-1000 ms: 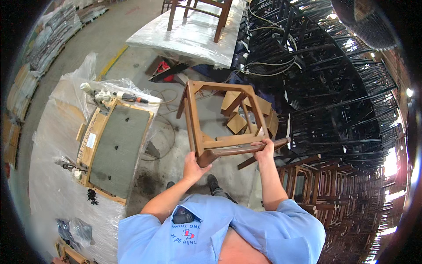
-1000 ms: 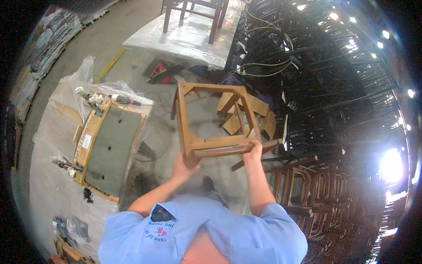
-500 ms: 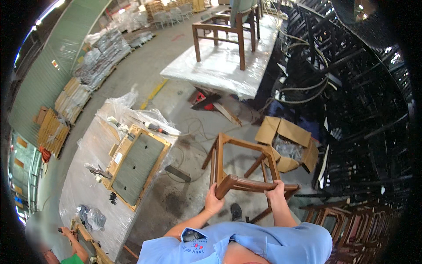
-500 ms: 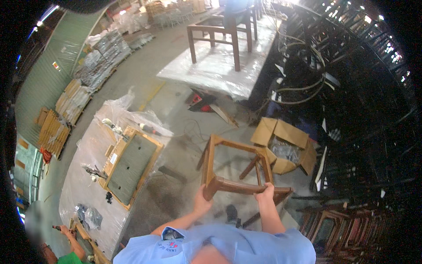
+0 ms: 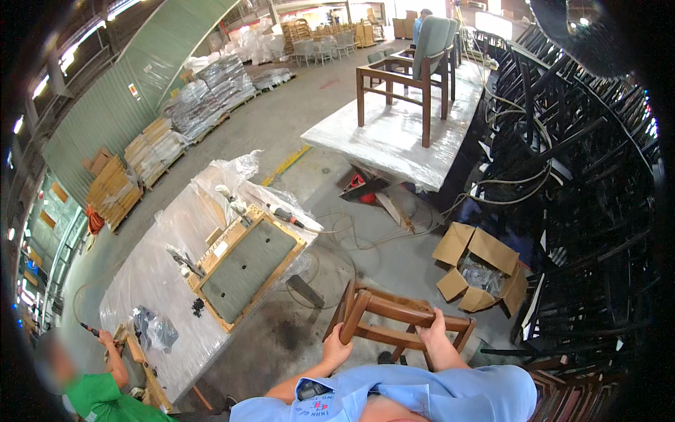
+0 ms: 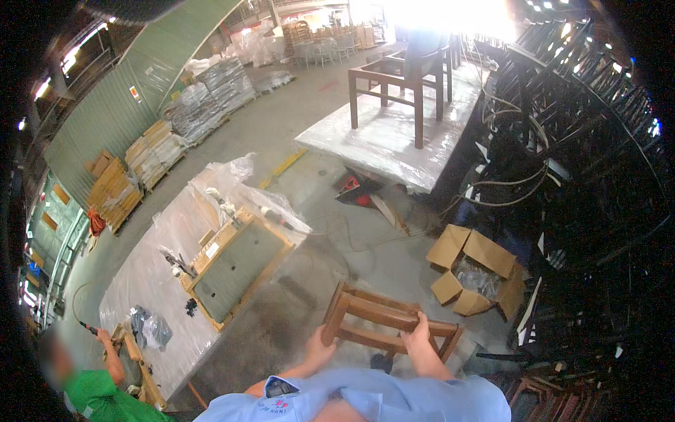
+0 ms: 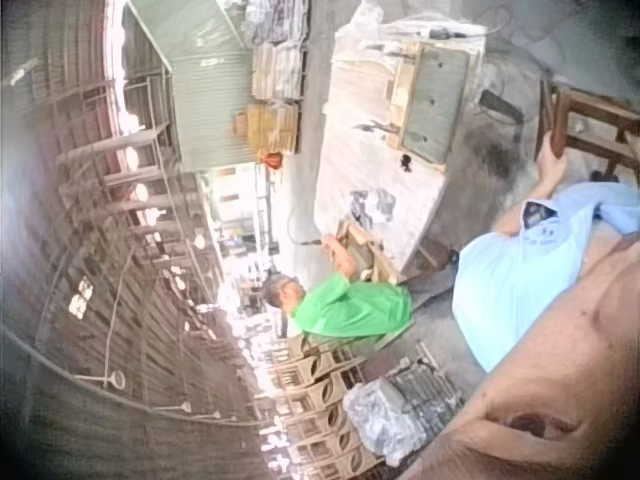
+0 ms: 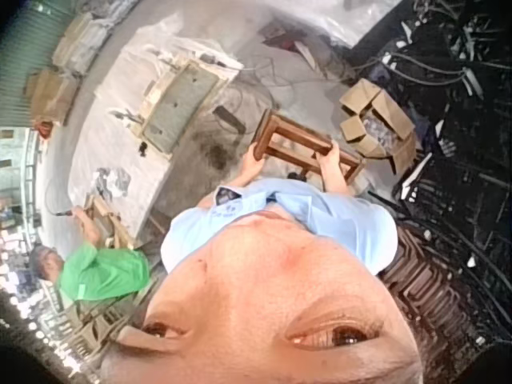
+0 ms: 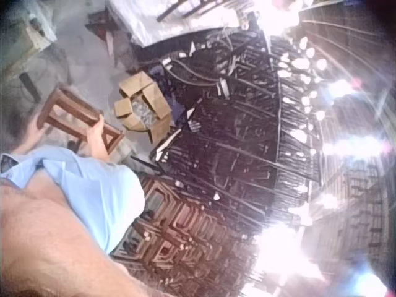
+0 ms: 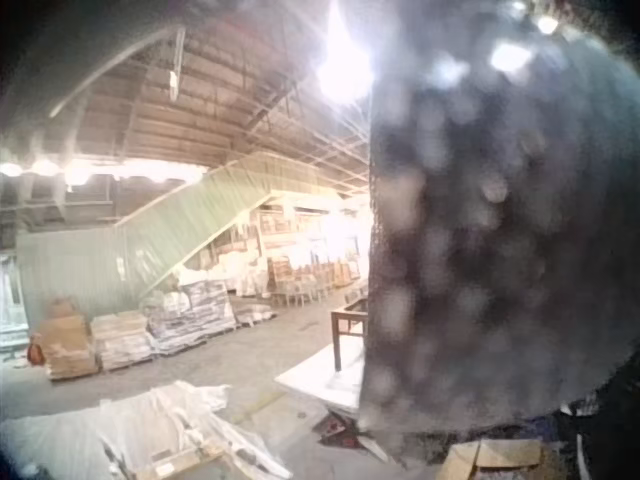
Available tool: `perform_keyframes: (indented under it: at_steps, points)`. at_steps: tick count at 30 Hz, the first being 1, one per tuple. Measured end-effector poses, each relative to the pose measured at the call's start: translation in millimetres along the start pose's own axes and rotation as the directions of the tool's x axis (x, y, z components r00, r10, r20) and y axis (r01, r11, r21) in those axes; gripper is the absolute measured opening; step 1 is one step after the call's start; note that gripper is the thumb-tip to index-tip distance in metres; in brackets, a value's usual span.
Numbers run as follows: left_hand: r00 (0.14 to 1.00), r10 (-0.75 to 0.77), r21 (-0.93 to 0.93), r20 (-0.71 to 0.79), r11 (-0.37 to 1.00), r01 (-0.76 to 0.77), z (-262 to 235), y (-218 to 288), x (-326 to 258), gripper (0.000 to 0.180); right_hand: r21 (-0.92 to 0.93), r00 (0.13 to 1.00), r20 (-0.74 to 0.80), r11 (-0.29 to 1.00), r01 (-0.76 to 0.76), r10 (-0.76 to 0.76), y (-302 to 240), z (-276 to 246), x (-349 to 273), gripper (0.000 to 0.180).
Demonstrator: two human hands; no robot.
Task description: The person assembles wooden chairs by placing frames into a jig, inserting seat cushions, and securing them with a pneumatic screwdriver. The person repeats this process for multiple chairs, moving completed units aside.
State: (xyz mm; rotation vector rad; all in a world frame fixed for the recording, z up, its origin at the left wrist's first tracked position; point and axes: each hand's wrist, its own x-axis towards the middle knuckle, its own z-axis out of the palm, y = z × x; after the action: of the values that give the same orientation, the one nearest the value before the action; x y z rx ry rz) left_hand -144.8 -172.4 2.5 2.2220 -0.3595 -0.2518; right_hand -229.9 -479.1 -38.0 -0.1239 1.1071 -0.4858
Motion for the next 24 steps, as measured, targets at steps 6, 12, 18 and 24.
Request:
perform_keyframes:
  at_steps: [6,12,18,24]
  points:
    - [0.994,-0.083,0.020,0.072,0.996,0.082,-26,-25,-17,0.069,0.024,0.990,0.013,0.990,-0.140,0.140,35,-8,-1,0.054]
    - [0.978,-0.199,0.077,0.057,0.978,0.195,-60,-8,-36,0.069,-0.028,0.966,0.029,0.967,-0.255,0.256,47,-1,-27,0.060]
    - [0.951,-0.310,0.058,-0.017,0.949,0.311,-84,15,-45,0.070,-0.795,0.925,0.354,0.565,0.221,0.135,-9,-48,-41,0.055]
    - [0.916,-0.376,0.079,-0.137,0.918,0.389,-92,-3,-57,0.073,-0.903,0.915,0.376,0.279,0.325,0.150,-20,-102,-37,0.035]
